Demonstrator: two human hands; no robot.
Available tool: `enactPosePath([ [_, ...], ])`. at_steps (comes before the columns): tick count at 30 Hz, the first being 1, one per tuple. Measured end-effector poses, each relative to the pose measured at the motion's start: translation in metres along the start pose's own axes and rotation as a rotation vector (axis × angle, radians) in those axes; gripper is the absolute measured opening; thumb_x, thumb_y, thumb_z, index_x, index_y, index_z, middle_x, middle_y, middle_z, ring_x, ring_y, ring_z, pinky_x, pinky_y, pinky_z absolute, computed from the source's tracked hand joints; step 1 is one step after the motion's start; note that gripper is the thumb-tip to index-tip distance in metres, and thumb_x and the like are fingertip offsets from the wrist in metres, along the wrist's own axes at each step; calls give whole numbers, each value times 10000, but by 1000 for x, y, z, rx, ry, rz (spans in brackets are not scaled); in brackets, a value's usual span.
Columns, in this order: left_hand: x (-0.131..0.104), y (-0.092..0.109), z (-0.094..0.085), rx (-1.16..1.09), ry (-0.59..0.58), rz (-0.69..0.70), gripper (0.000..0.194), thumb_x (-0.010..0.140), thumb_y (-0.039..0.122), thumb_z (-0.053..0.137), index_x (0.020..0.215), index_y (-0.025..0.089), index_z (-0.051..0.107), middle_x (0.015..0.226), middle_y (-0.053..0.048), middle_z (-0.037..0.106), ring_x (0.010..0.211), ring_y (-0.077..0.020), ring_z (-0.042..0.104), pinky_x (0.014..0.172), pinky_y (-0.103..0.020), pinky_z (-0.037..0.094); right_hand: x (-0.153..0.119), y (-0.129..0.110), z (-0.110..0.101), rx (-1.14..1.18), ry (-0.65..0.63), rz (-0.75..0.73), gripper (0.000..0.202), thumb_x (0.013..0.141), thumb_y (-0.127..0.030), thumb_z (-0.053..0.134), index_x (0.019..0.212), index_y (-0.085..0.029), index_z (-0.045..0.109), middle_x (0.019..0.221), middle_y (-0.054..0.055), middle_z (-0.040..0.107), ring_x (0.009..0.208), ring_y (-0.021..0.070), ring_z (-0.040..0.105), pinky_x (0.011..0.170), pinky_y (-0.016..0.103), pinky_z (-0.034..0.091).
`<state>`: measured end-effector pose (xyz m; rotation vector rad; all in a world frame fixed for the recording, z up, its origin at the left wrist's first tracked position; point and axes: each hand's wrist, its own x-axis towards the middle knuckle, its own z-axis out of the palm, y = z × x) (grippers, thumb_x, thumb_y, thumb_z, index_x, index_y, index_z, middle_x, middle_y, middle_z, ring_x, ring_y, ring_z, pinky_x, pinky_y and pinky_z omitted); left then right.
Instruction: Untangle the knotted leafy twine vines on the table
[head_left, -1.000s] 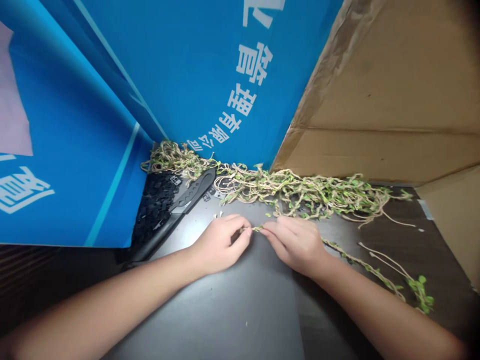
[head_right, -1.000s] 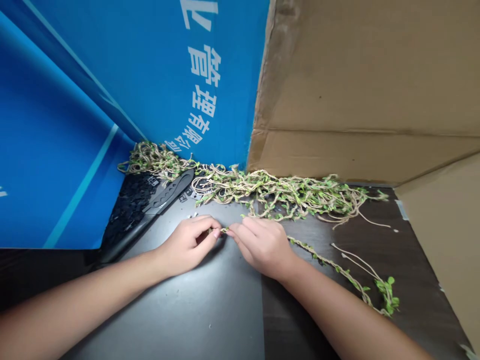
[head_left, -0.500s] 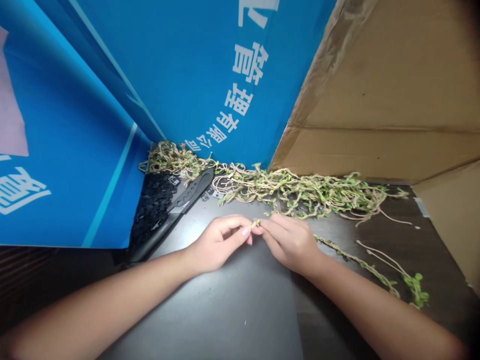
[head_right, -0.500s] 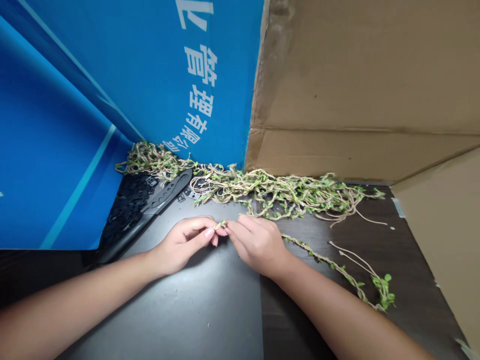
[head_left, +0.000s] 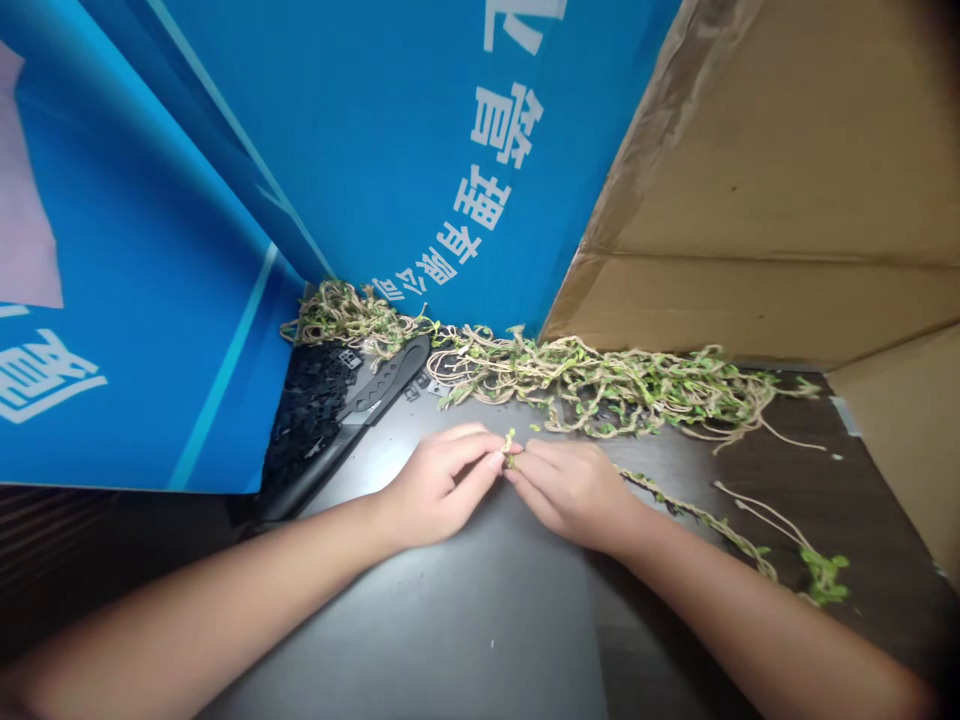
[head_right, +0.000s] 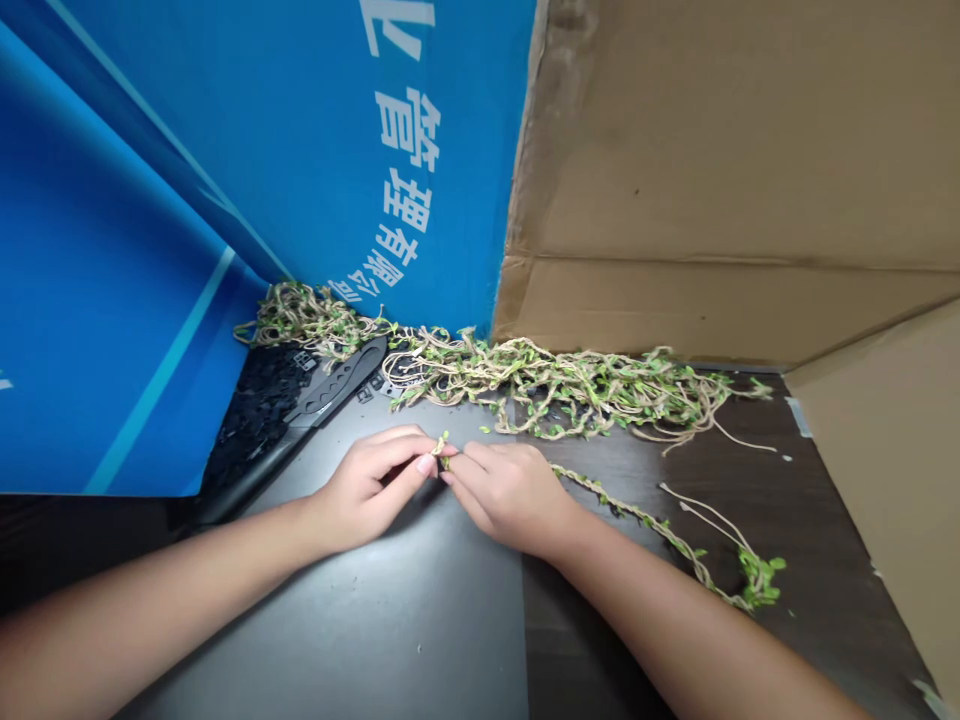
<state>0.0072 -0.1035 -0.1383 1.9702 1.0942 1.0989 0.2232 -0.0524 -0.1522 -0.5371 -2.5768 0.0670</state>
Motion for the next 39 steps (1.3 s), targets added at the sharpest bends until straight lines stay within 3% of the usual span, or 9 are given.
enactPosePath([
  [5, -4, -1, -1, 125, -46, 100, 171, 994, 143, 513, 1074, 136, 665, 869, -68, 636, 783, -146, 558, 741, -274, 450, 0, -1, 0, 2, -9, -49, 201, 1049, -227, 492, 938, -165, 648, 783, 24, 610, 681, 151, 538, 618, 327, 357],
  [17, -4, 0, 1, 445, -89, 105, 191, 930, 167, 494, 1027, 124, 653, 821, -53, 575, 703, -169, 511, 641, -303, 412, -1, -3, -4, -1, 27, -43, 177, 1025, -232, 539, 882, -177, 628, 761, 15, 591, 685, 150, 503, 644, 325, 355],
  [23, -5, -3, 3, 353, -41, 101, 133, 942, 179, 559, 1023, 134, 655, 808, -27, 579, 708, -135, 522, 653, -268, 419, -3, -1, -5, 10, 95, -47, 79, 1005, -196, 577, 1045, -165, 638, 808, 28, 622, 725, 161, 506, 688, 310, 382],
  [29, -5, -3, 5, 339, -33, 124, 69, 940, 199, 595, 946, 144, 636, 764, -5, 562, 669, -114, 498, 620, -254, 392, -4, 0, -3, -9, 144, -44, 57, 1006, -207, 586, 976, -183, 627, 730, 14, 536, 677, 169, 441, 652, 313, 346],
  [39, -5, -1, 4, 238, -70, 87, 130, 932, 180, 582, 806, 156, 561, 718, 12, 515, 640, -95, 458, 603, -238, 359, -2, 2, 0, 129, 73, 13, 79, 1043, -211, 524, 1027, -180, 594, 796, 14, 603, 720, 174, 493, 688, 309, 371],
])
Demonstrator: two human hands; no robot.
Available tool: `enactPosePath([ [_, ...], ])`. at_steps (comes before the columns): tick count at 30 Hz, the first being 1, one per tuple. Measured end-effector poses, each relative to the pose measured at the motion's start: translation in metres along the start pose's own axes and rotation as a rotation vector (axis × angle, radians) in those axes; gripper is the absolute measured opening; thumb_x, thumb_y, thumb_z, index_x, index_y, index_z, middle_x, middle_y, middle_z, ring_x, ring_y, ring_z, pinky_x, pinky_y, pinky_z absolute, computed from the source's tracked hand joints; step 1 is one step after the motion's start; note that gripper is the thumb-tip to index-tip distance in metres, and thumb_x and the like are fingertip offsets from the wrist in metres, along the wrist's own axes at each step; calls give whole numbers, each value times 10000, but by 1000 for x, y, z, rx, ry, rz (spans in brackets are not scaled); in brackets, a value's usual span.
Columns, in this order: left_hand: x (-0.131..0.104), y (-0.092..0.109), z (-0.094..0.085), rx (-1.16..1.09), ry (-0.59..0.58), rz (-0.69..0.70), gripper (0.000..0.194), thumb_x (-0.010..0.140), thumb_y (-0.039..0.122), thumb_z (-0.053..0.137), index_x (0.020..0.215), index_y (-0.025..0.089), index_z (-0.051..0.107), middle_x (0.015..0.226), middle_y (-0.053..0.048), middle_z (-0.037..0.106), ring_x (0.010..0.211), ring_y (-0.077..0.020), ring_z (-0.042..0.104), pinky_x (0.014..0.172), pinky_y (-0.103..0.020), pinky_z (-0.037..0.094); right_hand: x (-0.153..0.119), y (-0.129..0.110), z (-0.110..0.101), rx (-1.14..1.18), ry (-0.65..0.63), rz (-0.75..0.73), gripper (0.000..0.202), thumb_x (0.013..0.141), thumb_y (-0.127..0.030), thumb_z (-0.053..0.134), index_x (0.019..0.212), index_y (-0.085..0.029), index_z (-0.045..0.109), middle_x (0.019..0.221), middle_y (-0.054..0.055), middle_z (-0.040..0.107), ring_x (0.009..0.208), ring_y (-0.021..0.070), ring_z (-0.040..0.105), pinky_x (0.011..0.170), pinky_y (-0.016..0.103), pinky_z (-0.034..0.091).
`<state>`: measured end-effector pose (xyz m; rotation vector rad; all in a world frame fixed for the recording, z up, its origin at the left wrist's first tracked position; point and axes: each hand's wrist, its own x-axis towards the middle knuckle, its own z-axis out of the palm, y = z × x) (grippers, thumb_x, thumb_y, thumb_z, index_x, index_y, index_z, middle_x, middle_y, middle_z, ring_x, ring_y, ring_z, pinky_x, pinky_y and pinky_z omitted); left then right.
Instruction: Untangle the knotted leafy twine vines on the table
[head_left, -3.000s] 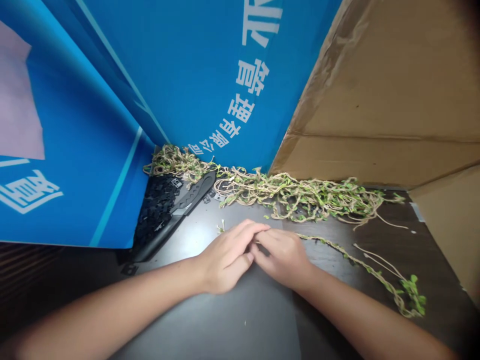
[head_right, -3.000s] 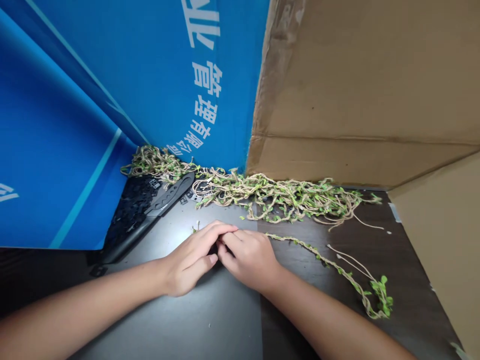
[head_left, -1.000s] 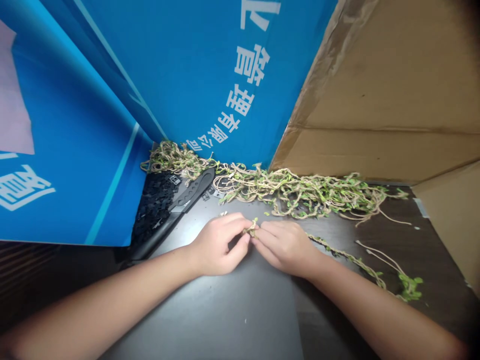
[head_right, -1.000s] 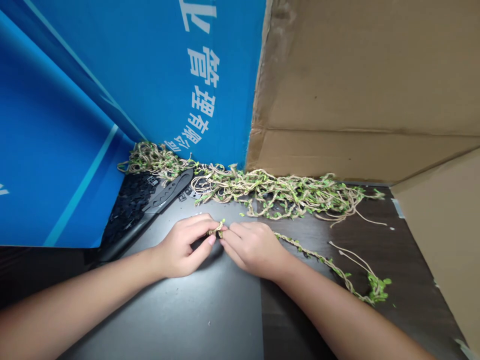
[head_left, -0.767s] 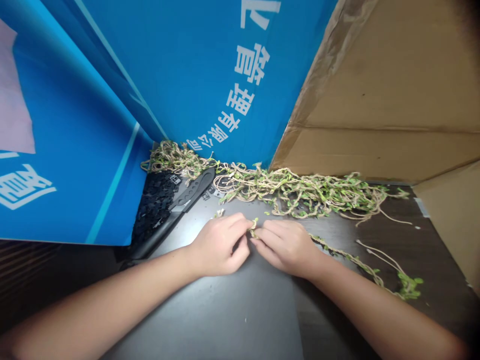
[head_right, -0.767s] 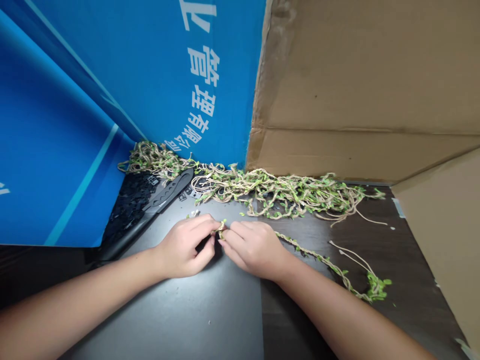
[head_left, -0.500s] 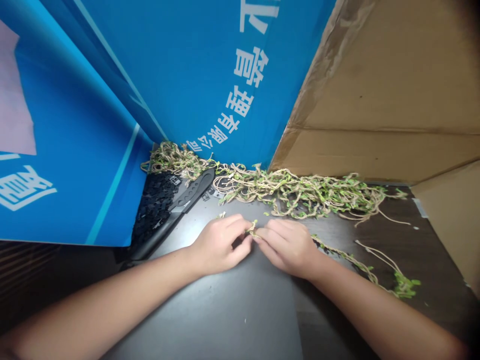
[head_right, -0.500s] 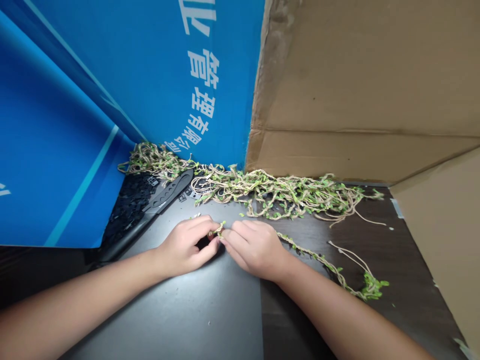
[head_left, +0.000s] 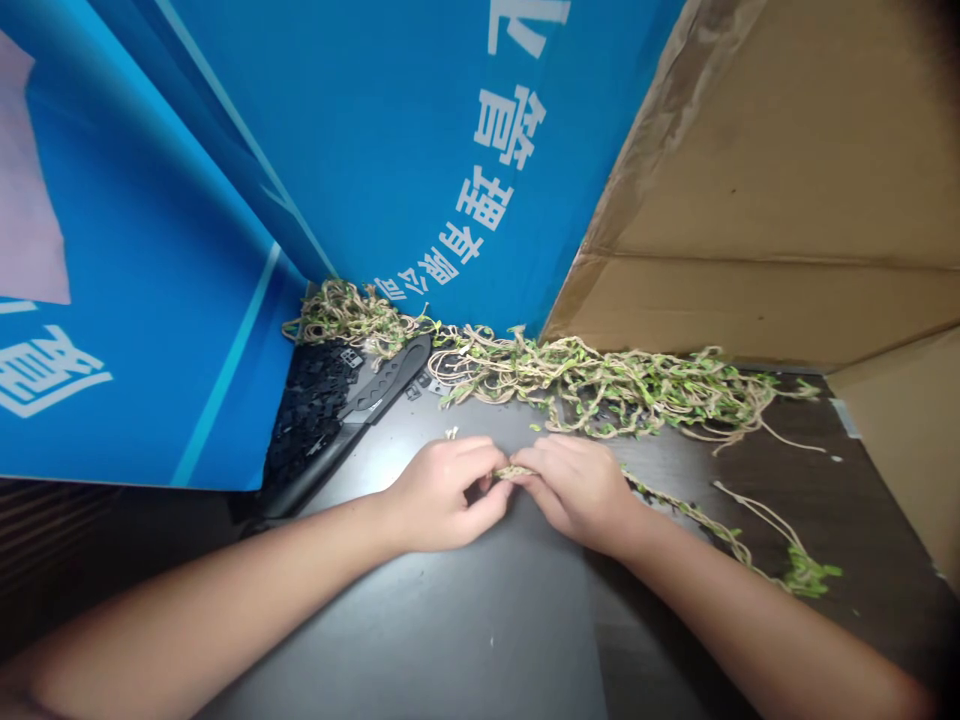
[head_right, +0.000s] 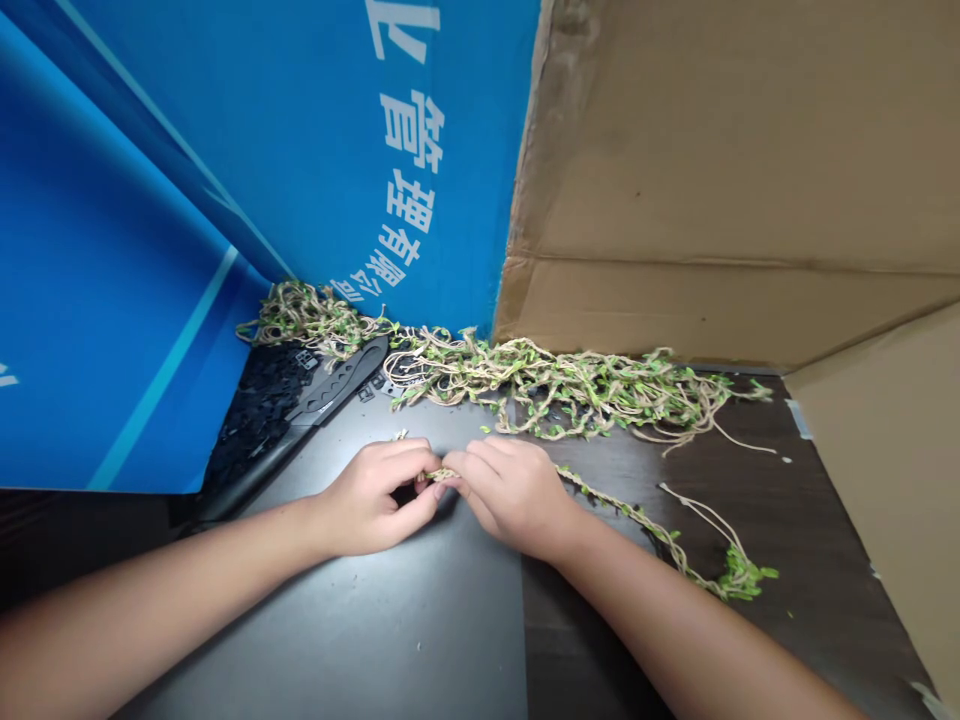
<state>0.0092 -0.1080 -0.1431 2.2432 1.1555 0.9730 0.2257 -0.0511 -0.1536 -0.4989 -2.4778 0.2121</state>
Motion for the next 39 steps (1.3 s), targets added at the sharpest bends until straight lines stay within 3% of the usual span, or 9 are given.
enactPosePath([
  [10, 2, 1, 3, 28, -36, -37, 74, 904, 189, 595, 841, 171, 560, 768, 11, 529, 680, -107, 478, 628, -249, 367, 1, 1, 2, -2, -15, -39, 93, 1032, -164, 492, 961, -183, 551, 789, 16, 591, 714, 176, 482, 666, 314, 360],
  [17, 3, 2, 4, -24, 17, -225, 117, 840, 168, 627, 940, 186, 568, 940, -12, 570, 755, -117, 507, 673, -254, 393, -1, 1, 5, -43, -82, -14, 175, 1071, -216, 429, 969, -179, 566, 774, 21, 584, 708, 181, 498, 651, 318, 322],
  [26, -2, -4, 5, 10, 40, -108, 90, 880, 137, 602, 947, 194, 590, 903, 1, 626, 818, -123, 587, 748, -249, 444, 0, 0, 5, -2, -124, 38, 187, 1079, -241, 426, 933, -184, 527, 802, 17, 611, 722, 166, 536, 669, 304, 340],
  [31, -2, -2, 4, 114, -5, -96, 71, 927, 151, 543, 967, 194, 582, 865, 7, 633, 772, -122, 588, 706, -250, 439, 1, 1, 5, 0, -145, 60, 211, 1084, -264, 428, 917, -187, 533, 782, 16, 617, 709, 164, 551, 658, 311, 343],
  [39, 0, -3, 3, 104, 51, -44, 36, 933, 151, 568, 930, 185, 578, 811, 14, 608, 724, -110, 557, 679, -238, 425, 4, -1, 0, 58, -90, 53, 228, 1077, -256, 460, 888, -191, 571, 736, 5, 596, 672, 150, 526, 652, 303, 356],
])
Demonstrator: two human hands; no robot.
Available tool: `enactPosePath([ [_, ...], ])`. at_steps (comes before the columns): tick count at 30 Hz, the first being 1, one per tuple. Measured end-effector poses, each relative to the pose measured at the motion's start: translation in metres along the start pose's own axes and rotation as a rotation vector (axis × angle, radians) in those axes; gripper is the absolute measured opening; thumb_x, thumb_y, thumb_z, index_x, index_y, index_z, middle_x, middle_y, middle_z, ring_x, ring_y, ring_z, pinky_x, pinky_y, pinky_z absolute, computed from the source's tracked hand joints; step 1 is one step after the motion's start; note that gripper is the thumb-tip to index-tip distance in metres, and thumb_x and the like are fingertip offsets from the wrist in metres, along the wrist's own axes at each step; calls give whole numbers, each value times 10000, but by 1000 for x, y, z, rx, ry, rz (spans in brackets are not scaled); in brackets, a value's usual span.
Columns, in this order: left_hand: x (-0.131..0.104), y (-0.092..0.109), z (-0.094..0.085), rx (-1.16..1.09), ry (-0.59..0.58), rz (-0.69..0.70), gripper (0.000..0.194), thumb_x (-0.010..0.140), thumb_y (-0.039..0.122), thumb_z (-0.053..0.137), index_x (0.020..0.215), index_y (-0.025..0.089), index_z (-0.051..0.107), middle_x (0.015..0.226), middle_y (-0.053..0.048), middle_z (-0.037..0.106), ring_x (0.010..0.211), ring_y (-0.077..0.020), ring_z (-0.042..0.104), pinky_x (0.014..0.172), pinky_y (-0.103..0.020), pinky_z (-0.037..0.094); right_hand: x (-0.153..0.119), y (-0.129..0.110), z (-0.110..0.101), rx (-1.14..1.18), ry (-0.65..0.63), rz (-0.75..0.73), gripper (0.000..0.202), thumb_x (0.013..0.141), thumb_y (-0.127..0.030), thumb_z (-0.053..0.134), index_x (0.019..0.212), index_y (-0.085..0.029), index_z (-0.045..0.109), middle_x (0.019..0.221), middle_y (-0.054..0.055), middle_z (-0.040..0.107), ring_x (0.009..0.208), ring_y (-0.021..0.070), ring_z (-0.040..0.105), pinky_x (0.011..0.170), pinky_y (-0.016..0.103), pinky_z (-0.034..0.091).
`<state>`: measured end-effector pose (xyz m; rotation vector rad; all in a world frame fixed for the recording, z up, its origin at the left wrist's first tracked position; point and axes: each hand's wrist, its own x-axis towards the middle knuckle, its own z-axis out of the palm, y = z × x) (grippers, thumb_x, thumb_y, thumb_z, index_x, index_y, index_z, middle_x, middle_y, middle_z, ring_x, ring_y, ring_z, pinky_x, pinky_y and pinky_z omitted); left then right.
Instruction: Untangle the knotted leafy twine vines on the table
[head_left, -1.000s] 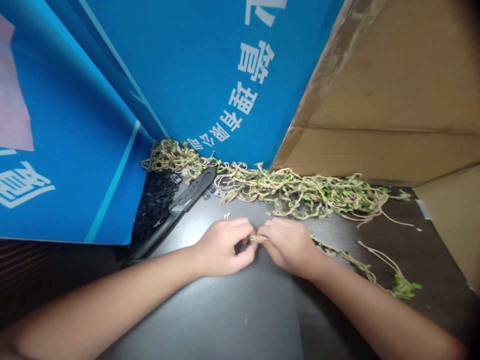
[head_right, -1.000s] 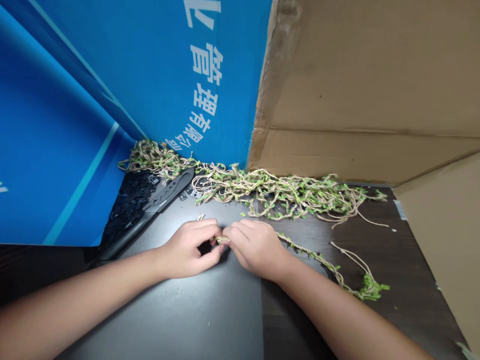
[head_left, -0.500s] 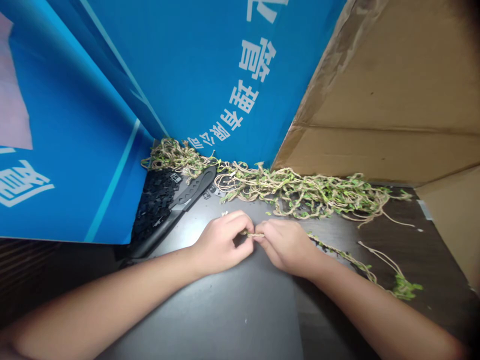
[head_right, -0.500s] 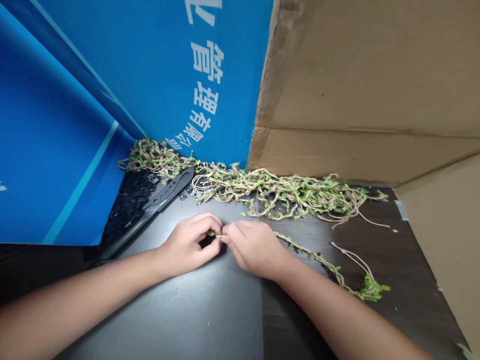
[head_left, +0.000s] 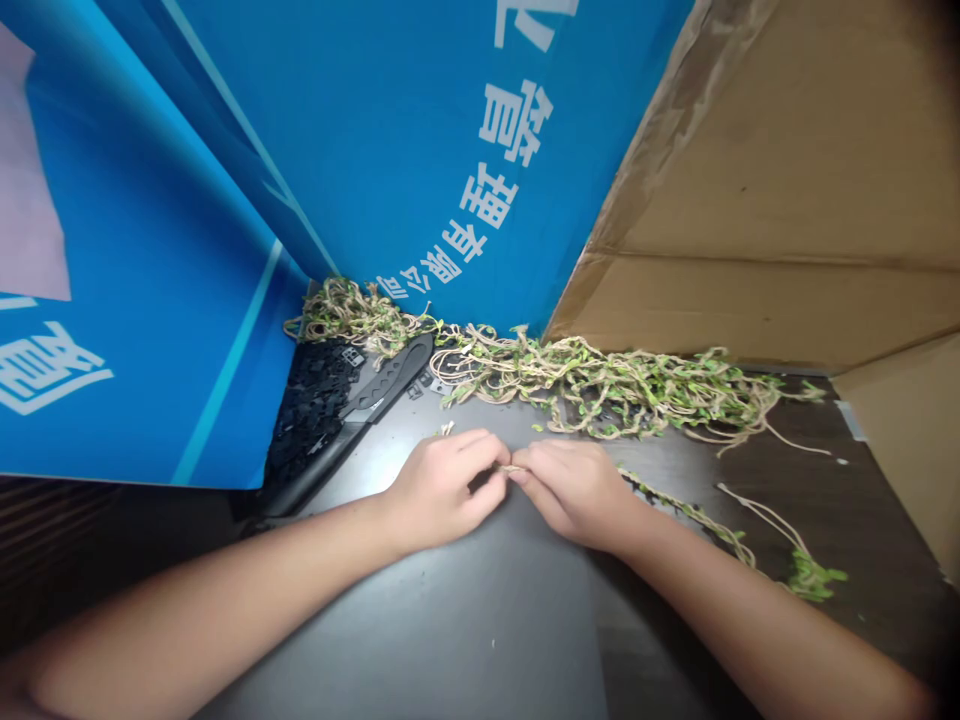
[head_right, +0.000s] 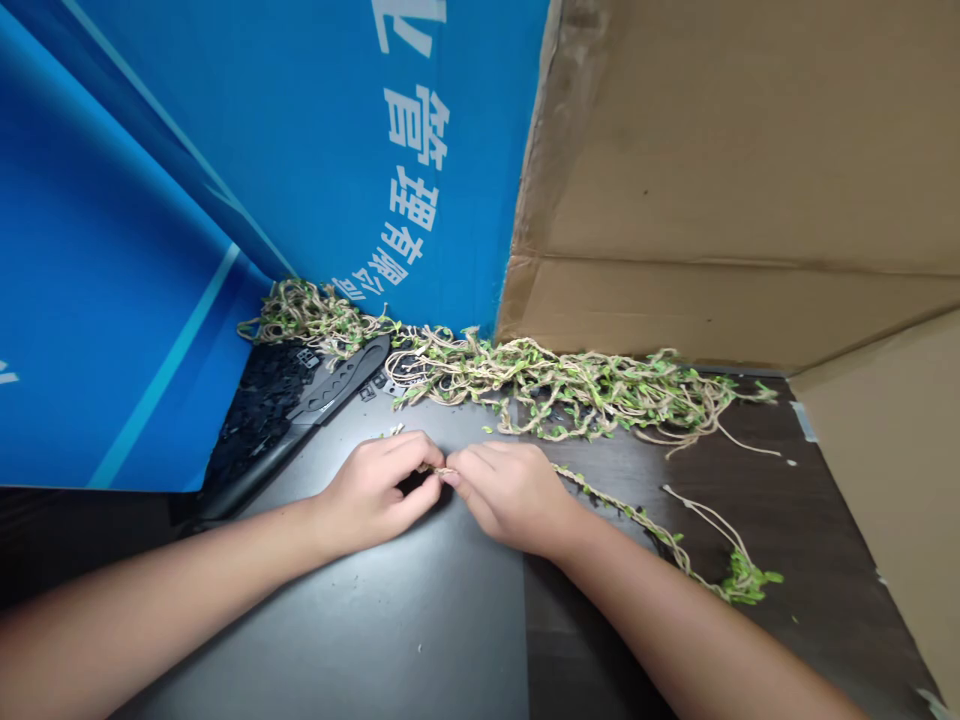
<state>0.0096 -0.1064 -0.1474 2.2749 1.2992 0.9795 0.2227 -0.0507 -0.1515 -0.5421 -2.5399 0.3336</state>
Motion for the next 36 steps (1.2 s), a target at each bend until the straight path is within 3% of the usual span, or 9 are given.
enactPosePath([
  [7, 0, -1, -1, -83, 13, 14, 12, 981, 177, 596, 990, 179, 604, 878, -2, 648, 786, -107, 595, 734, -225, 451, 2, 1, -1, 59, 86, 18, 213, 1060, -241, 500, 872, -184, 583, 720, -2, 554, 663, 138, 490, 669, 283, 373],
  [14, 2, 1, -2, -95, 44, 40, 126, 989, 160, 604, 1109, 185, 633, 974, -10, 703, 817, -98, 629, 752, -213, 465, -2, 5, 0, 89, 66, 42, 233, 1064, -243, 475, 891, -179, 618, 728, 5, 552, 666, 140, 475, 668, 285, 358],
  [23, 2, 2, -2, -112, 40, 17, 111, 984, 172, 582, 1066, 174, 657, 947, -33, 703, 829, -129, 642, 756, -250, 481, 1, 4, -1, 72, 47, 35, 277, 1069, -252, 453, 851, -180, 607, 712, 6, 533, 656, 142, 453, 654, 292, 350],
  [32, 1, 1, -1, -125, 65, -88, 153, 1001, 206, 578, 1141, 197, 639, 995, -30, 704, 857, -125, 647, 775, -241, 493, 0, 5, 2, 79, 110, 94, 103, 1041, -208, 508, 1067, -202, 608, 864, 22, 670, 762, 144, 610, 727, 277, 442],
  [36, 2, 1, -3, -122, 46, -113, 111, 1001, 201, 574, 1088, 200, 642, 971, -15, 690, 859, -120, 634, 770, -235, 475, -1, 6, 3, 68, 146, 105, 140, 1023, -148, 501, 1126, -211, 570, 924, 28, 693, 796, 146, 641, 755, 273, 471],
])
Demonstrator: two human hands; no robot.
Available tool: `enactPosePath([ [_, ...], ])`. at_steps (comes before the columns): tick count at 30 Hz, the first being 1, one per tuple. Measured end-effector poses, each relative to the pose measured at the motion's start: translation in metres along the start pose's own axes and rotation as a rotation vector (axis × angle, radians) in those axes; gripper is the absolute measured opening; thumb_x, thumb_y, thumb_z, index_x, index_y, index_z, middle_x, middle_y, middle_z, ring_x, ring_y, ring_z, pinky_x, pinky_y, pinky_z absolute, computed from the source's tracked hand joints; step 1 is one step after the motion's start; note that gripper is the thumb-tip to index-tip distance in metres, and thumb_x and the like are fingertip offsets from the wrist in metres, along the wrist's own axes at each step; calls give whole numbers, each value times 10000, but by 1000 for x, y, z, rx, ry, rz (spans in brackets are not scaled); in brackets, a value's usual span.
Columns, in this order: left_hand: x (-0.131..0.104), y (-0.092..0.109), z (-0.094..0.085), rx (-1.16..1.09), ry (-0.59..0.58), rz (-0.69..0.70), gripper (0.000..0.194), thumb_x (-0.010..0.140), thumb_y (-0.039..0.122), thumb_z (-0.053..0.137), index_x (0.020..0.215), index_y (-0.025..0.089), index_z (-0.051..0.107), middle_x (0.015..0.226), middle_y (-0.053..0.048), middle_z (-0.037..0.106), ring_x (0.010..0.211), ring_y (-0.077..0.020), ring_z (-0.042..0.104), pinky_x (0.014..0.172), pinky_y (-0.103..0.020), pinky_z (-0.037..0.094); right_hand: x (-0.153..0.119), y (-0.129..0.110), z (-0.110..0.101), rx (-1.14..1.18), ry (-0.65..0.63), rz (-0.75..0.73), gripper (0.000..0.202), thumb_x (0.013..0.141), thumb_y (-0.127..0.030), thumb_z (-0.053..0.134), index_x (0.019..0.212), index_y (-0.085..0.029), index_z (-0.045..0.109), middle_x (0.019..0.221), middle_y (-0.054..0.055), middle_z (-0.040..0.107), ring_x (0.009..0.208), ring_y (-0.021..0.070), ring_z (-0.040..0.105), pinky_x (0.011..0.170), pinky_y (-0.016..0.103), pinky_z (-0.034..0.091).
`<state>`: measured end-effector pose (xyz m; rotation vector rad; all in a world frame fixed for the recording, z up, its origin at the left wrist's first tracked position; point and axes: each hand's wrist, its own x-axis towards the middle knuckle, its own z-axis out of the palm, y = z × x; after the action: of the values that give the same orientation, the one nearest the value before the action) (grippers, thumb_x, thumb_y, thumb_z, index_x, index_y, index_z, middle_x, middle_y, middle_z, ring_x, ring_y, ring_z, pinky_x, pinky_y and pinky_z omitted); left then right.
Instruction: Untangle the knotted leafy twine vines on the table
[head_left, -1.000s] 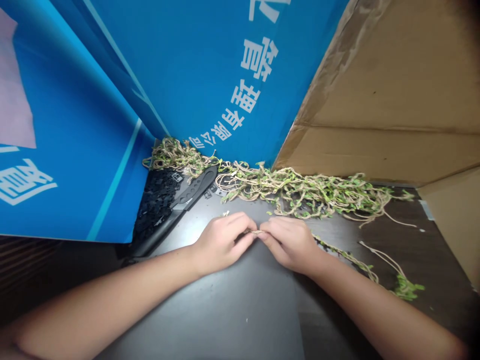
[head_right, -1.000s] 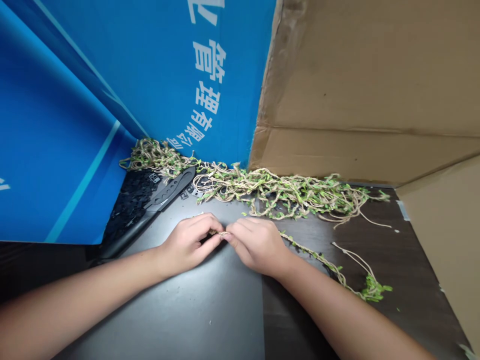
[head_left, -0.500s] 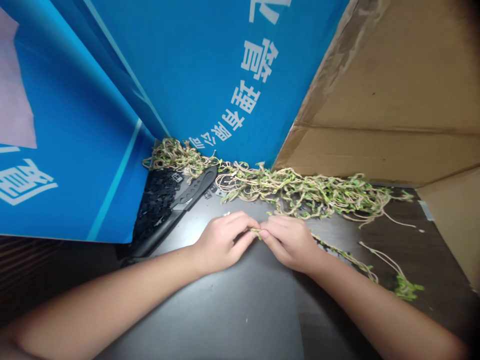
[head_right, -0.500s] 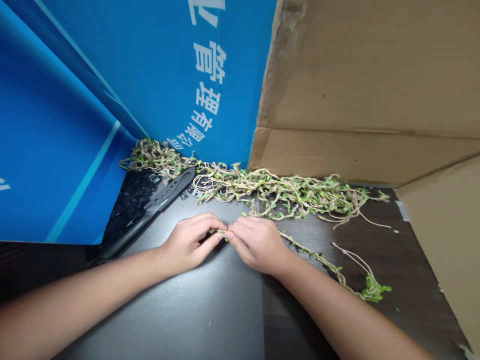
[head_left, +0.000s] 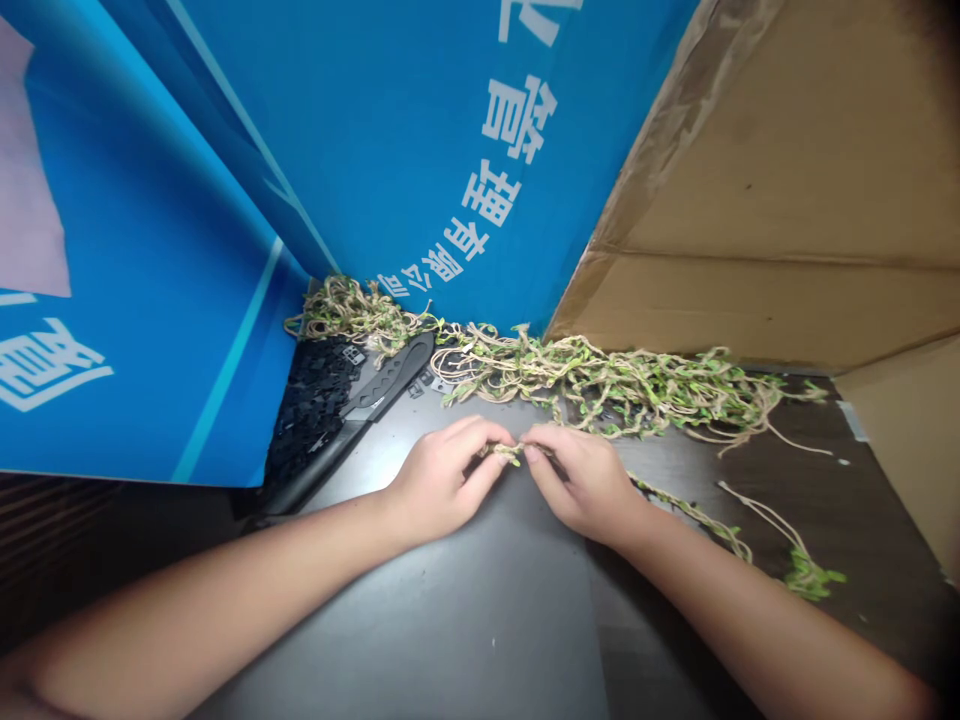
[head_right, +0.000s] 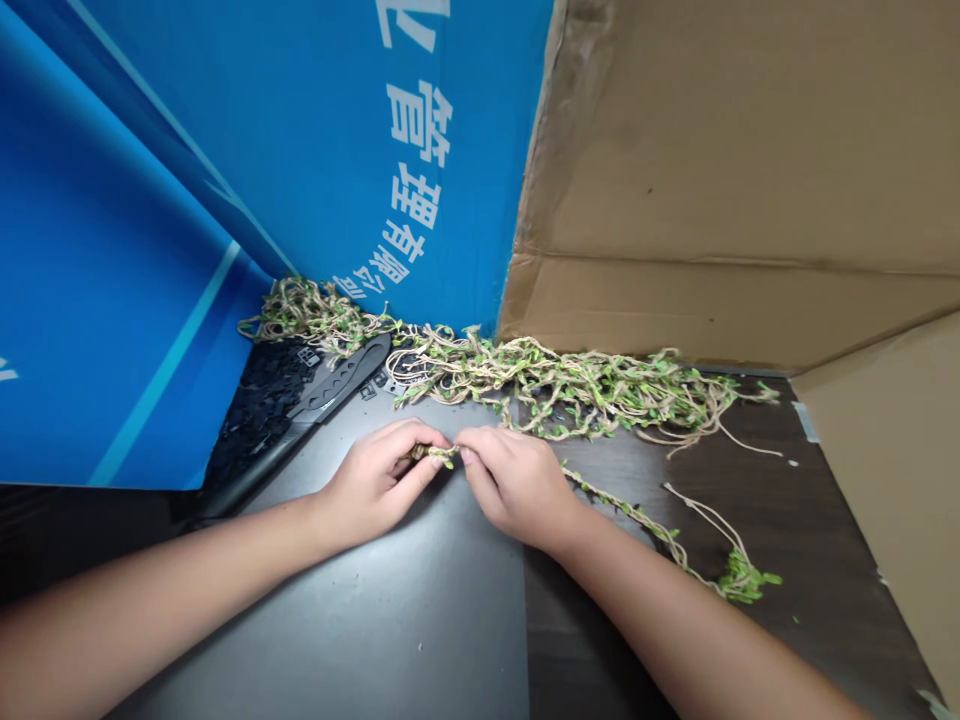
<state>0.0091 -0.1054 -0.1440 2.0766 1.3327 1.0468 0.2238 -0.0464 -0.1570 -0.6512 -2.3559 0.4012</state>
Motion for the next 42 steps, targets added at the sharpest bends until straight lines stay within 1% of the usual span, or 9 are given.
enactPosePath([
  [4, 0, 1, 0, 1, 7, -14, 109, 994, 192, 569, 1070, 200, 646, 952, -14, 691, 838, -122, 637, 761, -239, 481, 0, 2, -1, -38, -35, -75, 160, 1015, -129, 464, 1079, -207, 587, 811, 23, 612, 716, 154, 569, 674, 279, 437],
  [8, -1, 0, 1, 0, 27, -2, 179, 985, 193, 590, 1159, 205, 634, 974, -21, 706, 816, -123, 645, 757, -239, 501, 1, 2, -2, -38, -38, -88, 208, 1002, -102, 446, 1075, -204, 612, 792, 15, 575, 698, 144, 532, 659, 270, 412],
  [10, -1, -1, 2, -10, 16, 16, 188, 991, 192, 590, 1173, 205, 634, 995, -24, 707, 836, -125, 650, 770, -239, 504, 2, 2, -2, -18, -39, -57, 196, 998, -103, 453, 1053, -201, 613, 799, 14, 580, 700, 140, 532, 666, 270, 409],
  [14, 2, -2, 0, -44, 10, 25, 123, 1003, 175, 577, 1093, 200, 656, 981, -17, 690, 889, -119, 645, 806, -233, 488, 2, -2, -3, 56, -64, -25, 154, 983, -122, 491, 1042, -200, 611, 843, 22, 615, 739, 142, 559, 699, 279, 419],
  [20, 3, 0, 0, -52, 0, 5, 103, 1002, 159, 566, 1062, 187, 646, 961, -13, 661, 878, -114, 609, 784, -234, 457, 3, -5, -5, 27, -64, -42, 77, 989, -258, 602, 1039, -200, 608, 860, 12, 640, 737, 140, 570, 700, 282, 423],
  [24, 4, 0, 1, -81, 3, 17, 89, 995, 133, 561, 1029, 173, 633, 978, -18, 632, 920, -112, 590, 821, -232, 452, 3, -4, -3, -35, -49, -67, 45, 1011, -226, 584, 989, -199, 614, 860, 16, 661, 754, 146, 593, 719, 284, 427],
  [29, 4, -2, 2, -122, 13, 33, 90, 983, 118, 573, 1029, 165, 634, 1012, -31, 600, 952, -115, 575, 846, -235, 455, 1, -4, -2, -74, -38, -84, 20, 996, -199, 599, 988, -192, 616, 860, 25, 669, 765, 159, 607, 728, 296, 437],
  [35, 5, -1, 1, -123, 13, -5, 66, 975, 127, 584, 1020, 167, 614, 1013, -31, 584, 929, -122, 559, 812, -246, 444, 0, -5, -2, -116, -16, -133, 52, 979, -173, 610, 1031, -175, 617, 870, 34, 679, 763, 167, 614, 725, 308, 456],
  [42, 5, -1, 2, -119, -13, -48, 40, 988, 169, 579, 1023, 174, 598, 1015, -32, 578, 918, -130, 548, 808, -263, 435, 3, -7, -1, -129, 14, -117, 45, 969, -149, 595, 952, -176, 627, 815, 31, 658, 710, 156, 590, 685, 301, 454],
])
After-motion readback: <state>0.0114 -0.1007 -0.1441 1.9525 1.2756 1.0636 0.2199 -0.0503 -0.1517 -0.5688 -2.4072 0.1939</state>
